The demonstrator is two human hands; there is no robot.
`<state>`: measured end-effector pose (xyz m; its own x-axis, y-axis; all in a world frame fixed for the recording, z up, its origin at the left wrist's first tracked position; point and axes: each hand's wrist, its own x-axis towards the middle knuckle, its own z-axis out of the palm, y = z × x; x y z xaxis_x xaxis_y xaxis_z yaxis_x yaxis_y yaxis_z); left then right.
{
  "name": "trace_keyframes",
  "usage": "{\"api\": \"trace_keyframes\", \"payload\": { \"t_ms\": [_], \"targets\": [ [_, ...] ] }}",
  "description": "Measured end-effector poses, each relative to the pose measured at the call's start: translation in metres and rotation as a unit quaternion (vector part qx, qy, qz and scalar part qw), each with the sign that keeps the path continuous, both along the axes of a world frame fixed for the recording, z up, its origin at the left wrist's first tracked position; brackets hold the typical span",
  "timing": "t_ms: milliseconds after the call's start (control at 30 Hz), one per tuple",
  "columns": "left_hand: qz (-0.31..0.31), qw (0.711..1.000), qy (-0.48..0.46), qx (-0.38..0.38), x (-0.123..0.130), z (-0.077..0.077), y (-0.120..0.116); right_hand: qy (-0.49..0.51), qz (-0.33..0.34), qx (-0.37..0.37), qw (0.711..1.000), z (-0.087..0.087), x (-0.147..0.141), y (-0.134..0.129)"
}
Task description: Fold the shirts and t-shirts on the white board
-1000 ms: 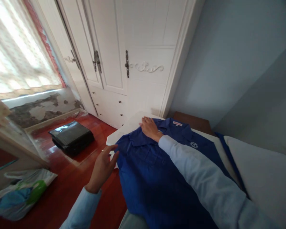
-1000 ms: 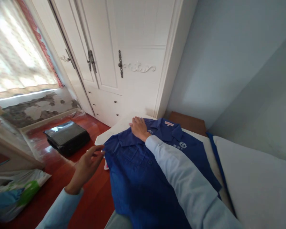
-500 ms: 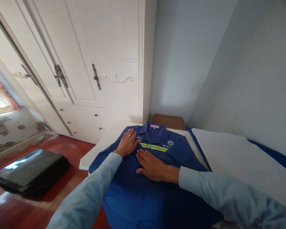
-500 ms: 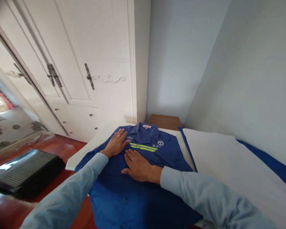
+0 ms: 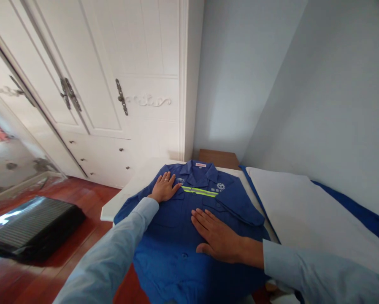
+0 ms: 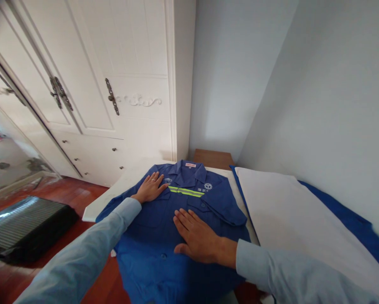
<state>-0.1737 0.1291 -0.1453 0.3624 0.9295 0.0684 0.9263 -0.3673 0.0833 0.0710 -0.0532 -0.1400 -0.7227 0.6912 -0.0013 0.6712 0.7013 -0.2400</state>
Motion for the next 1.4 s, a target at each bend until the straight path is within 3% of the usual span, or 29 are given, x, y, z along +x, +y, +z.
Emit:
{"api": "trace_keyframes", "payload": {
  "t_ms": [200,467,567,700,800,933,1100,1200,1300,1400],
  "targets": [
    [-0.009,1.0,-0.027,0.003,-0.004,-0.002,0.007,-0.02,0.016,-0.027,0.999,0.01,0.029,-0.014],
    [0.023,0.999,-0.037,-0.002,-0.006,-0.002,0.029,-0.066,0.037,-0.057,0.995,0.026,0.041,0.026],
    [0.029,0.998,-0.045,0.016,-0.004,-0.001,0.032,-0.075,0.037,-0.016,0.996,0.021,0.038,0.03],
    [0.035,0.995,-0.059,0.072,-0.002,0.007,0.023,-0.077,-0.011,0.105,0.991,0.006,0.034,0.018],
    [0.014,0.989,-0.084,0.12,-0.003,0.019,0.009,-0.071,-0.05,0.165,0.982,-0.003,0.031,0.001],
    [-0.029,0.983,-0.155,0.095,-0.006,0.026,-0.024,-0.045,-0.067,0.166,0.983,-0.006,0.019,-0.023],
    [-0.157,0.977,-0.125,0.077,-0.011,0.009,-0.092,-0.001,-0.086,0.135,0.987,-0.011,-0.011,-0.046],
    [-0.205,0.972,-0.089,0.067,-0.02,-0.005,-0.13,0.007,-0.112,0.141,0.984,-0.021,-0.014,-0.057],
    [-0.233,0.967,-0.061,0.085,-0.031,-0.015,-0.151,0.01,-0.117,0.18,0.977,-0.032,-0.002,-0.068],
    [-0.238,0.965,-0.045,0.106,-0.038,-0.016,-0.154,0.016,-0.123,0.222,0.967,-0.041,0.012,-0.081]
  ]
}}
